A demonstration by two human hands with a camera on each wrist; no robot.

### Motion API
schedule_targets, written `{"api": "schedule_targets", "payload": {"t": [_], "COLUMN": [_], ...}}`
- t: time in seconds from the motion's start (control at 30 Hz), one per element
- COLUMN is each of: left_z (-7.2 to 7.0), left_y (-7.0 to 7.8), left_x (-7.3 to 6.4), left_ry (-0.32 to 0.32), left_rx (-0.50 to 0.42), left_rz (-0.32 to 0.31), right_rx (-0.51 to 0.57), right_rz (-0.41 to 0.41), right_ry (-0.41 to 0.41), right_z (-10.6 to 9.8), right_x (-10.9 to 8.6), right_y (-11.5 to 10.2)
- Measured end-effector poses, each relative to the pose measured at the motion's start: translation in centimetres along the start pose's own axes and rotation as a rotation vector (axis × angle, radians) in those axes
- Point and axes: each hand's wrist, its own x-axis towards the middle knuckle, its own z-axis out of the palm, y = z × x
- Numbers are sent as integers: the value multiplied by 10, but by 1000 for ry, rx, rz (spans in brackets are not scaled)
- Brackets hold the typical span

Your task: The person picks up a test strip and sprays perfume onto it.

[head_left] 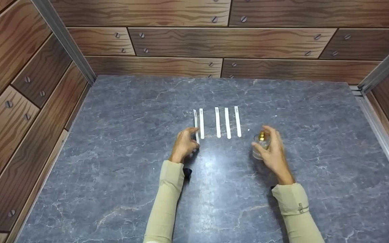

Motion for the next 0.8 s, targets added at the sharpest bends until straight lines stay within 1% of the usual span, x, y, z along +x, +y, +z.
{"api": "schedule_targets", "payload": {"t": [0.07, 0.13, 0.27, 0.37, 0.5, 0.6, 0.7, 0.8], "left_z": [-2, -3, -6, -9, -12, -12, -13, -15], "left_y": [-1, -3, -7, -12, -16, -18, -18, -18], "left_x": [2, 4, 9, 14, 21, 24, 25, 25], "left_ry": [-19, -31, -51, -43, -10, -1, 1, -2], "left_rx": [10, 19, 3, 35, 107, 146, 184, 218], "left_rz": [-10, -9, -29, -21, 19, 31, 23, 8], "right_rx": [-61, -97, -111, -124, -158, -159, -117, -67], "right_rz": [-32, -40, 28, 77, 98, 107, 110, 110], "right_ry": [-7, -18, -52, -109, -212, -260, -250, -198], "right_z": [0, 0, -1, -3, -9, -13, -18, -24], "right_x": [0, -1, -1, 2, 4, 4, 2, -1], "right_y": [2, 3, 0, -2, -5, -6, -5, -2]}}
